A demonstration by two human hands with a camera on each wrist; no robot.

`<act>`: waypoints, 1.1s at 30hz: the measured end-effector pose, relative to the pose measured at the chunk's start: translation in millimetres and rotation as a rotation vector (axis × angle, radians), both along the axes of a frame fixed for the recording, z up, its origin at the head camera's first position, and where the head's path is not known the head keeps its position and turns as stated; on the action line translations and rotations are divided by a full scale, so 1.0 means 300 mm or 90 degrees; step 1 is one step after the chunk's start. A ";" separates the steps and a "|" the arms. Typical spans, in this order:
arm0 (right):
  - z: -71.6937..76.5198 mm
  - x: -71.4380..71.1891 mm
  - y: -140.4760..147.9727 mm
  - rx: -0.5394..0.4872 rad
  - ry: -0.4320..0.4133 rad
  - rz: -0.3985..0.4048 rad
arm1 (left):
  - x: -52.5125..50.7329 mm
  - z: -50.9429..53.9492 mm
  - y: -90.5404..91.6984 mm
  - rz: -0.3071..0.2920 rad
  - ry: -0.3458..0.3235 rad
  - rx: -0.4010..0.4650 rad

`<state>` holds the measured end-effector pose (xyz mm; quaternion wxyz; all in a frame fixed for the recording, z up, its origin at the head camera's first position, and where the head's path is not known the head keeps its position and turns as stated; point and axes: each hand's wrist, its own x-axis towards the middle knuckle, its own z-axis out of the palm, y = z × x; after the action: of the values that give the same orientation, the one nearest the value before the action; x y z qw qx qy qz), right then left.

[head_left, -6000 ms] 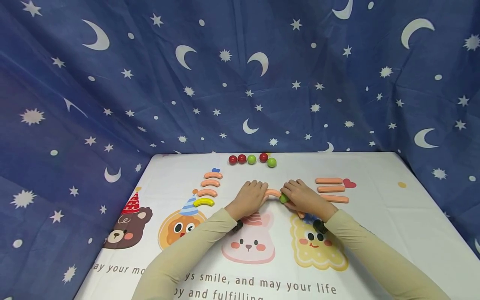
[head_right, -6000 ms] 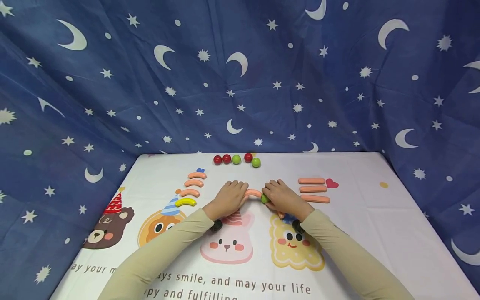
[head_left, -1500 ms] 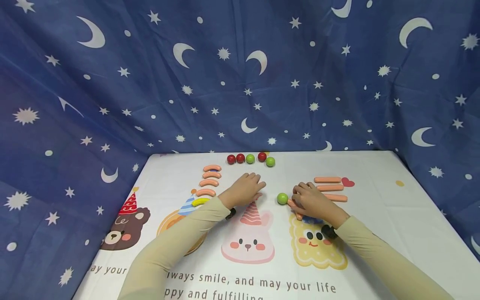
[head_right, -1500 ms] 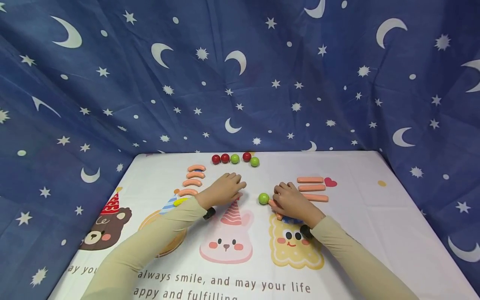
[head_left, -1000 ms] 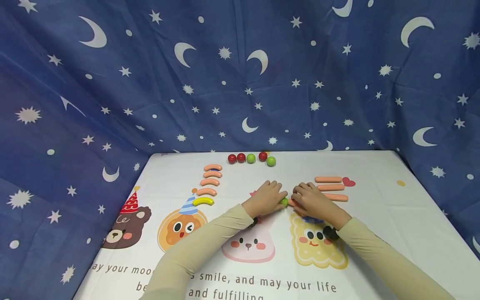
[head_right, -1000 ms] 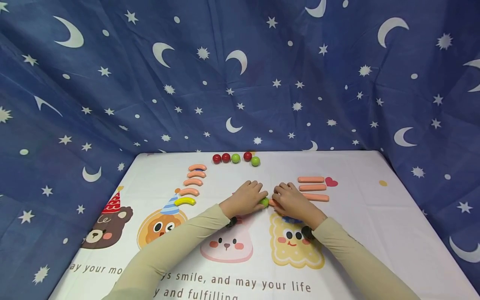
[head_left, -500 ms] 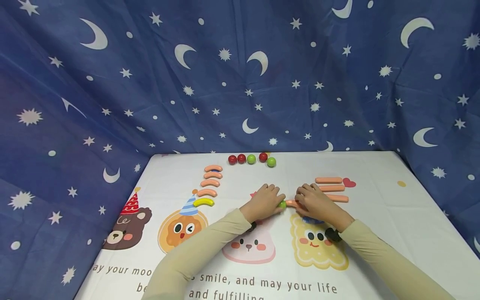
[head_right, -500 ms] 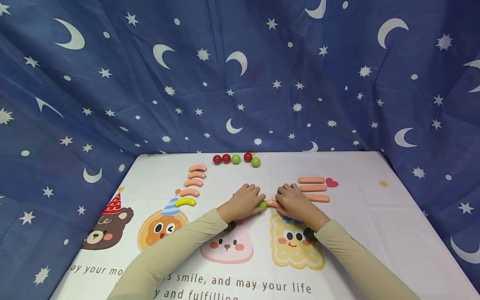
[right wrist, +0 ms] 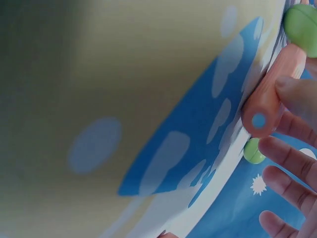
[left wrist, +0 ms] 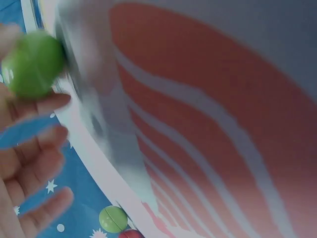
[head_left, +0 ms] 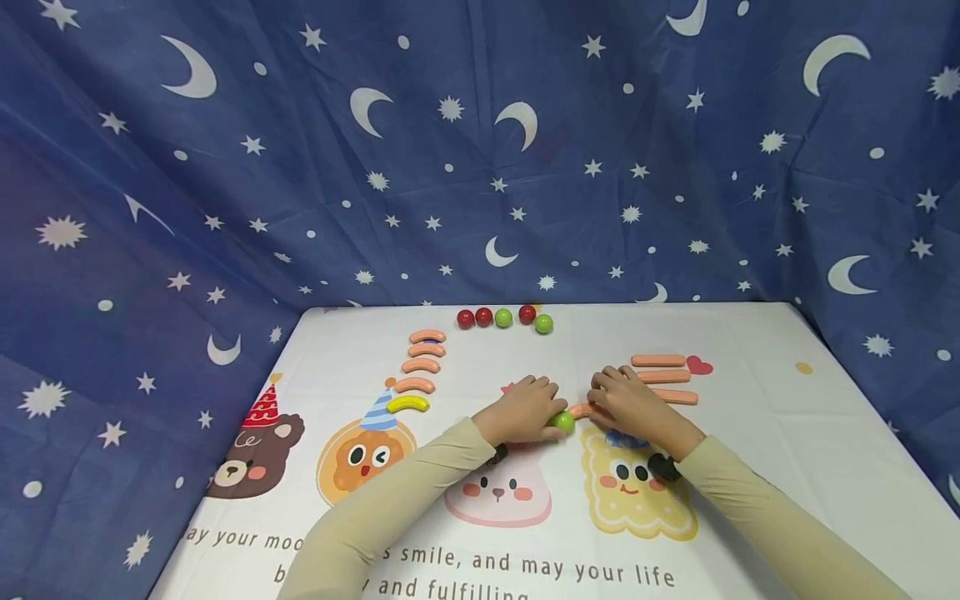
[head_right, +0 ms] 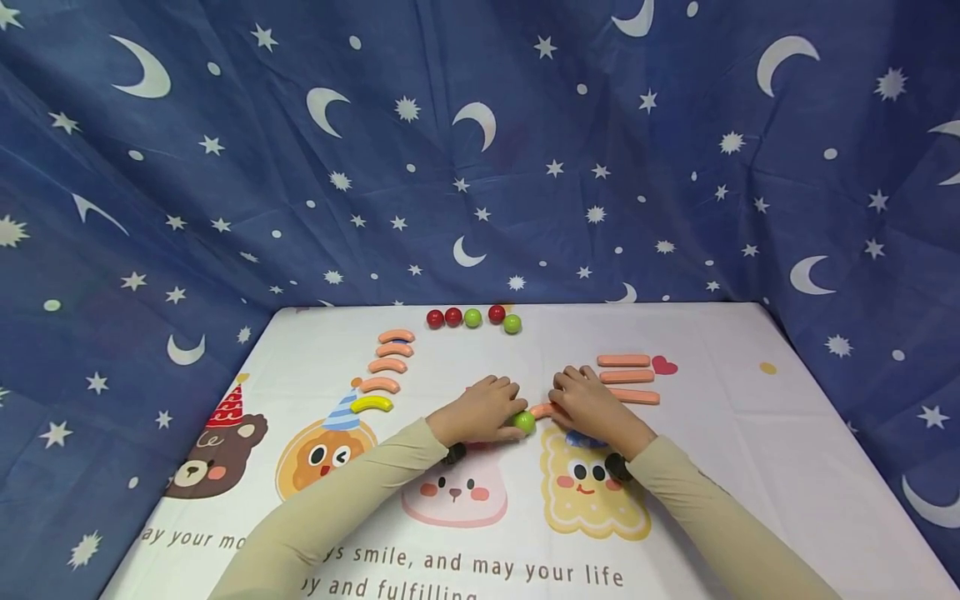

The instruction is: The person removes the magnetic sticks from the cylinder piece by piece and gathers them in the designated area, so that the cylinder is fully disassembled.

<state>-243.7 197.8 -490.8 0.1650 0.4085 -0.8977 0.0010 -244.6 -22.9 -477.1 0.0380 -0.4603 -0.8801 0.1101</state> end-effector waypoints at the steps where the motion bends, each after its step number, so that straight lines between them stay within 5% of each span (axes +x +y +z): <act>1: -0.001 -0.001 -0.001 0.001 0.004 0.001 | 0.000 0.002 -0.002 -0.014 -0.007 0.000; 9: -0.010 -0.008 -0.005 0.002 0.014 -0.001 | -0.002 0.009 -0.007 -0.072 -0.016 -0.009; 20: -0.003 -0.004 0.004 0.009 -0.029 -0.047 | -0.028 -0.017 0.005 -0.132 0.022 0.052; 33: 0.002 0.022 0.023 0.004 -0.032 -0.024 | -0.037 -0.015 0.051 -0.142 0.080 0.048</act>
<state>-237.0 204.6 -490.1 0.1409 0.3916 -0.9092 0.0056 -255.6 -7.6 -481.7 0.1226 -0.5457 -0.8229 0.1005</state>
